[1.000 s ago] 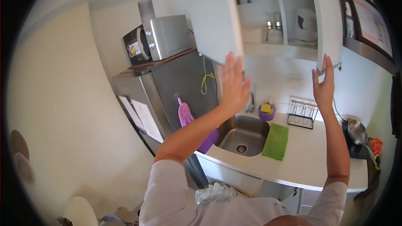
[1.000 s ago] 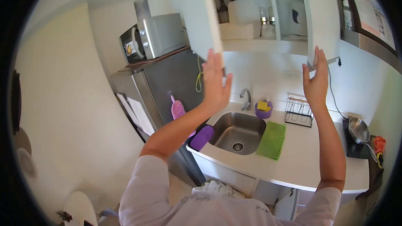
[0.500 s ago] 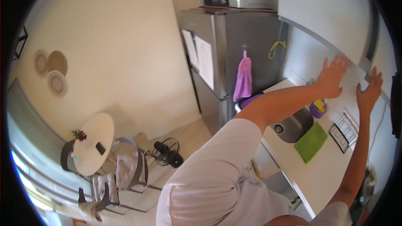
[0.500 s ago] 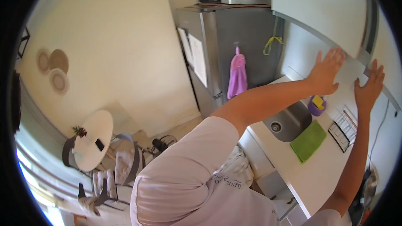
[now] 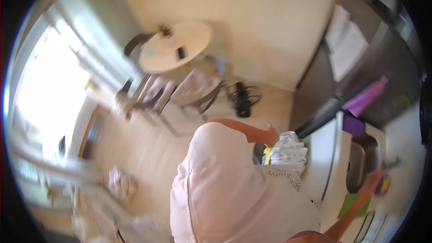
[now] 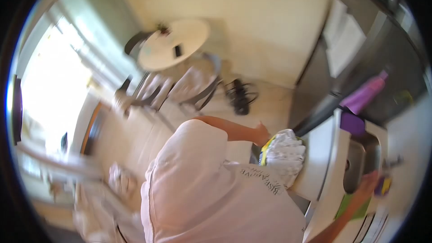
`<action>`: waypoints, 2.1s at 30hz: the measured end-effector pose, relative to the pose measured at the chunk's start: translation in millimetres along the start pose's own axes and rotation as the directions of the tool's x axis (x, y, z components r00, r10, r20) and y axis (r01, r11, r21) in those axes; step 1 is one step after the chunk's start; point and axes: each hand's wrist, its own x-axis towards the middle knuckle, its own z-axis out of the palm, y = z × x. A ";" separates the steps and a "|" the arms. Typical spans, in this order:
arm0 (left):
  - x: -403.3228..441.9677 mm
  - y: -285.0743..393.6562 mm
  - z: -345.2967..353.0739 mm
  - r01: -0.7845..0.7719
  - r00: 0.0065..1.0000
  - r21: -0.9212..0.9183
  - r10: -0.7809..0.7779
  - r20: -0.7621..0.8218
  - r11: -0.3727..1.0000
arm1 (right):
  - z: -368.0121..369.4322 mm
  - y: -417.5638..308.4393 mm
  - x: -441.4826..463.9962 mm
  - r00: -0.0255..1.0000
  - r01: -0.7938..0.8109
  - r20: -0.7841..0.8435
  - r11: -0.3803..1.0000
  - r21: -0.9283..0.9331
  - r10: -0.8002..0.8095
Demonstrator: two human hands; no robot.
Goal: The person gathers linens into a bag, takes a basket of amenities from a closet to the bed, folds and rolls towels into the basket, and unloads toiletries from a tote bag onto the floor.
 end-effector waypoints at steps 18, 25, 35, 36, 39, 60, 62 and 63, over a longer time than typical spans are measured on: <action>-417.9 -84.3 372.8 0.536 0.522 -0.838 -0.740 0.424 -0.102 | 689.9 -325.1 -284.7 0.016 0.237 0.977 0.950 0.201 -0.211; -536.8 -101.3 422.2 0.278 0.289 -0.814 -0.764 0.577 -0.509 | 805.8 -383.6 -377.3 -0.376 0.188 0.892 0.922 0.340 -0.252; -551.1 -107.3 548.6 0.271 0.058 -0.514 -0.519 0.853 -0.814 | 1043.4 -482.3 -516.0 -0.208 0.077 0.650 0.650 0.756 -0.731; -551.6 -104.9 543.6 0.241 0.055 -0.505 -0.508 0.859 -0.828 | 1048.4 -509.5 -530.3 -0.274 0.179 0.652 0.628 0.757 -0.707; -576.5 -106.5 523.7 0.050 -0.048 -0.433 -0.435 0.899 -0.900 | 1084.2 -551.6 -588.2 -0.494 0.448 0.598 0.404 0.797 -0.631; -769.5 -290.9 645.3 -0.613 0.549 -0.388 -0.724 0.417 -0.688 | 1111.9 -658.6 -508.3 0.229 -0.547 0.949 0.777 0.311 -0.219; -763.9 -318.1 631.7 -0.694 0.652 -0.090 -0.676 0.342 -0.715 | 1061.9 -687.9 -487.3 0.235 -0.745 0.968 0.624 0.236 -0.086; -757.5 -330.1 620.7 -0.681 0.711 0.057 -0.641 0.288 -0.730 | 1034.9 -696.0 -476.4 0.250 -0.824 0.968 0.521 0.222 -0.018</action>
